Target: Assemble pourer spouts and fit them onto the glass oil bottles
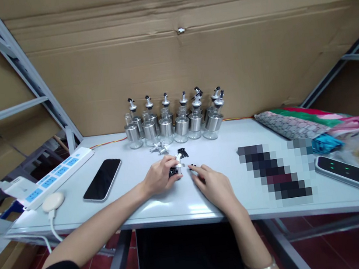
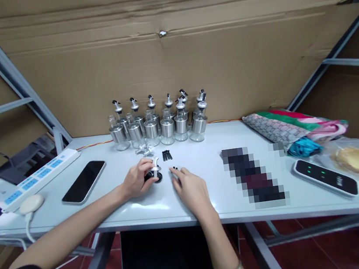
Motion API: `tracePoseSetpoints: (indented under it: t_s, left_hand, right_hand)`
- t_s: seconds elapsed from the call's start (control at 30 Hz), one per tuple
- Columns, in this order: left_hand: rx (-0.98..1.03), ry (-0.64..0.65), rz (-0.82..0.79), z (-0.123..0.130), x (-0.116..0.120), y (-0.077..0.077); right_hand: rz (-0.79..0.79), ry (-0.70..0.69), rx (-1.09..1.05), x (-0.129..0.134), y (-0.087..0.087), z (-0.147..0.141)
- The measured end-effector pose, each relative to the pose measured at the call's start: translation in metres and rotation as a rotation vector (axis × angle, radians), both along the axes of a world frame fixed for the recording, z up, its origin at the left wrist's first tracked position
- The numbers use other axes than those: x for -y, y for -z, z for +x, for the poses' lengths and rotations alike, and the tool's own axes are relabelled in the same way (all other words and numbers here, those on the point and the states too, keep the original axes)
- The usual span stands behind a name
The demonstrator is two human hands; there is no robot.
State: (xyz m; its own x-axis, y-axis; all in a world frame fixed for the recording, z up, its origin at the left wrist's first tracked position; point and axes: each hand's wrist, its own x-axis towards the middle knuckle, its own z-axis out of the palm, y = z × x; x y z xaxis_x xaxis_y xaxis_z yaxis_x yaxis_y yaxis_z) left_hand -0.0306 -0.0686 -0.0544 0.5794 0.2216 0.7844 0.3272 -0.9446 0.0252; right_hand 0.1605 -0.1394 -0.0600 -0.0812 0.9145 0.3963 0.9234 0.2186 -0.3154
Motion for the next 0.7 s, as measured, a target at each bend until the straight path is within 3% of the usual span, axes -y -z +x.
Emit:
tracePoseSetpoints:
  t_s: [0.2,0.5,0.7]
  left_hand:
    - [-0.023,0.033,0.053,0.0025,0.0016,-0.0033]
    - [-0.05,0.04,0.068,0.0022,0.0029,-0.0075]
    - [-0.098,0.042,0.078,0.002,0.0034,-0.0079]
  right_hand:
    - [-0.023,-0.088,-0.086,0.002,-0.0022,0.002]
    - [-0.056,-0.091,-0.25,-0.0005,0.0034,0.0046]
    - [0.014,-0.073,-0.507,-0.0009,-0.0006,0.0029]
